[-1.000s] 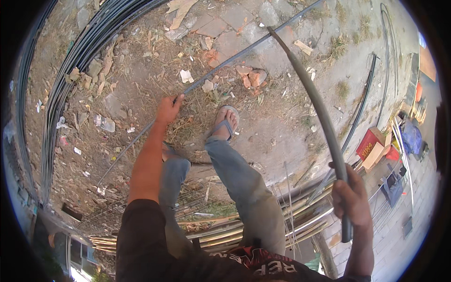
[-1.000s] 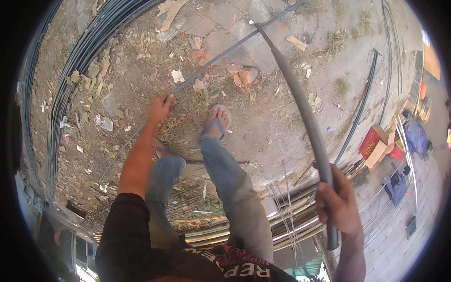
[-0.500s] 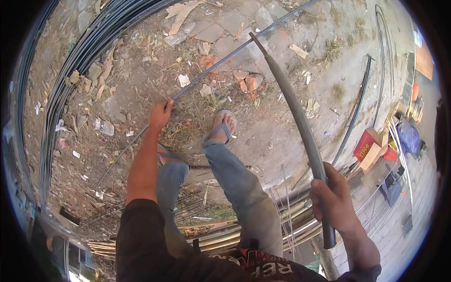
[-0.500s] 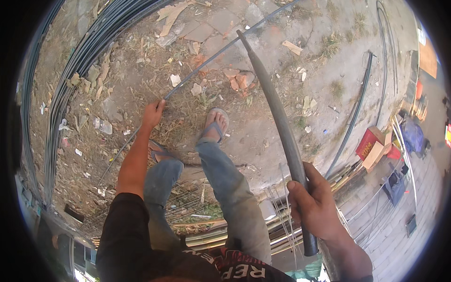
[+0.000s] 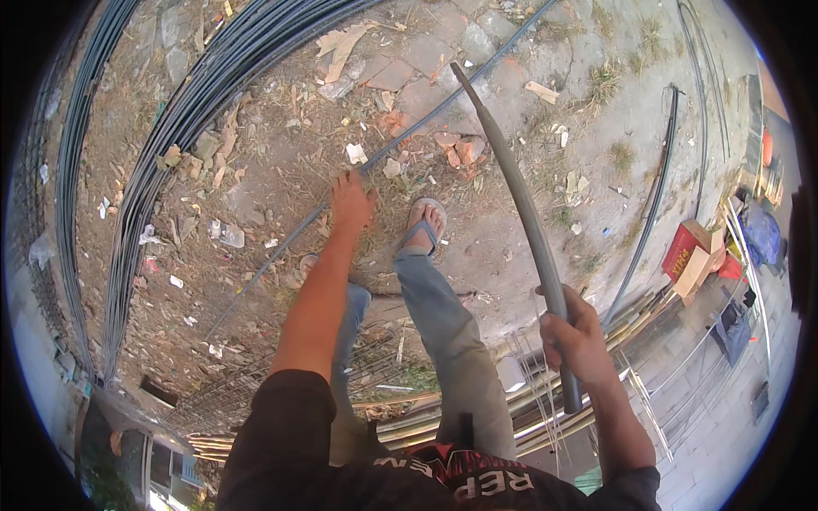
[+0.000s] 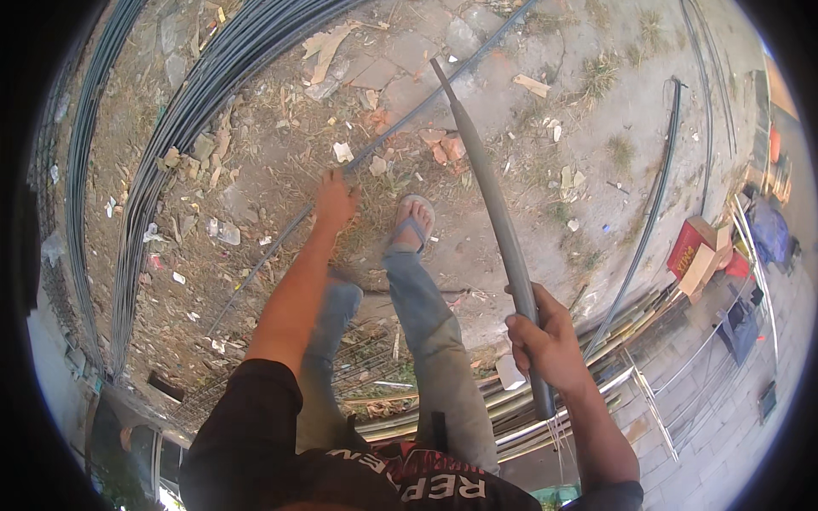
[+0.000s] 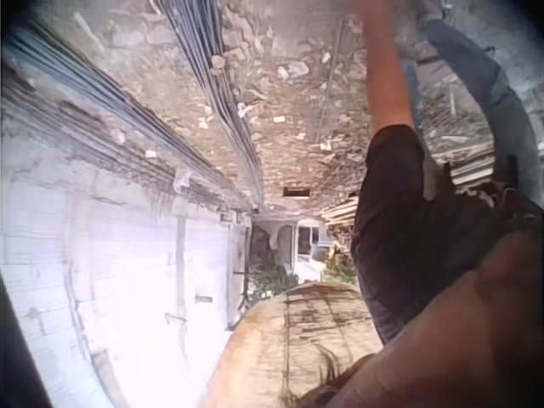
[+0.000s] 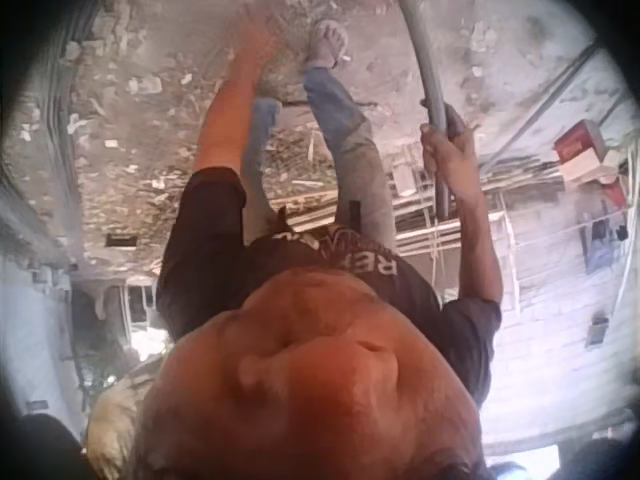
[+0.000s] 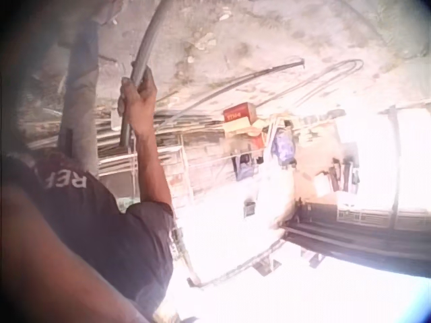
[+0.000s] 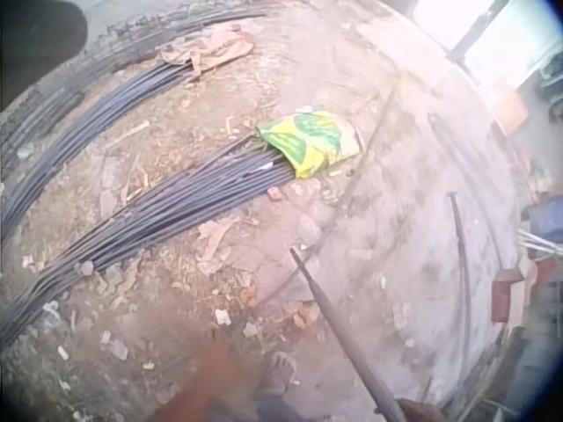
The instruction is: The person bends lengths of rebar by hand using a long pipe as a lever against a fixed peg in the ground.
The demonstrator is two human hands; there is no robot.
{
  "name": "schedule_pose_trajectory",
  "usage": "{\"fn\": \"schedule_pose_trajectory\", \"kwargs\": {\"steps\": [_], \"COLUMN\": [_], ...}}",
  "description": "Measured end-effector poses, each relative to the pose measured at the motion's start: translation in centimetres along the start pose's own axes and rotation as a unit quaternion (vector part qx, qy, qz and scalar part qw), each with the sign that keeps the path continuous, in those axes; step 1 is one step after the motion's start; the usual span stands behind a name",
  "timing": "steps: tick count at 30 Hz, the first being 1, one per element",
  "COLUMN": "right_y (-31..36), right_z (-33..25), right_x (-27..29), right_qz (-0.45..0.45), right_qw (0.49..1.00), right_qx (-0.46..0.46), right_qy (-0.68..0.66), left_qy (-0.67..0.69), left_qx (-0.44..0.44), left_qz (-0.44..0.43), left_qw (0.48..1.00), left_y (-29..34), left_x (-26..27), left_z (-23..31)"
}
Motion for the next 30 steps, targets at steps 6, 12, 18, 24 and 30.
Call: {"fn": "schedule_pose_trajectory", "kwargs": {"steps": [6, 12, 18, 24, 30], "right_y": [0.9, -0.3, 1.1, 1.5, 4.5], "right_z": [3.8, 4.1, 2.0, -2.7, -8.2], "right_x": [7.0, 9.2, 10.9, 10.7, 9.7], "right_qz": [0.113, 0.123, 0.114, 0.119, 0.149], "right_qw": [0.962, 0.952, 0.95, 0.953, 0.927], "right_qx": [0.035, -0.017, 0.003, -0.013, -0.019], "right_qy": [0.244, 0.281, 0.292, 0.278, 0.344], "left_qy": [-0.066, 0.096, 0.127, 0.088, 0.117], "left_qx": [0.039, -0.045, 0.102, 0.086, 0.096], "left_qz": [-0.042, 0.031, 0.033, -0.023, -0.026], "left_qw": [0.996, 0.994, 0.986, 0.992, 0.988], "left_y": [-6.7, -6.1, -4.8, -4.2, -2.9], "left_x": [-2.6, -0.8, 2.5, 1.6, 1.3], "left_z": [0.5, -2.8, -1.2, -0.7, -0.4]}}
Point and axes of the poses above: each hand's wrist, its own y-axis away from the middle knuckle, its own x-axis out of the back of the hand, z = x × y, the point moved 6 cm from there along -y, towards the middle knuckle, and after that the axes turned 6 degrees about -z, right-handed, at the moved point
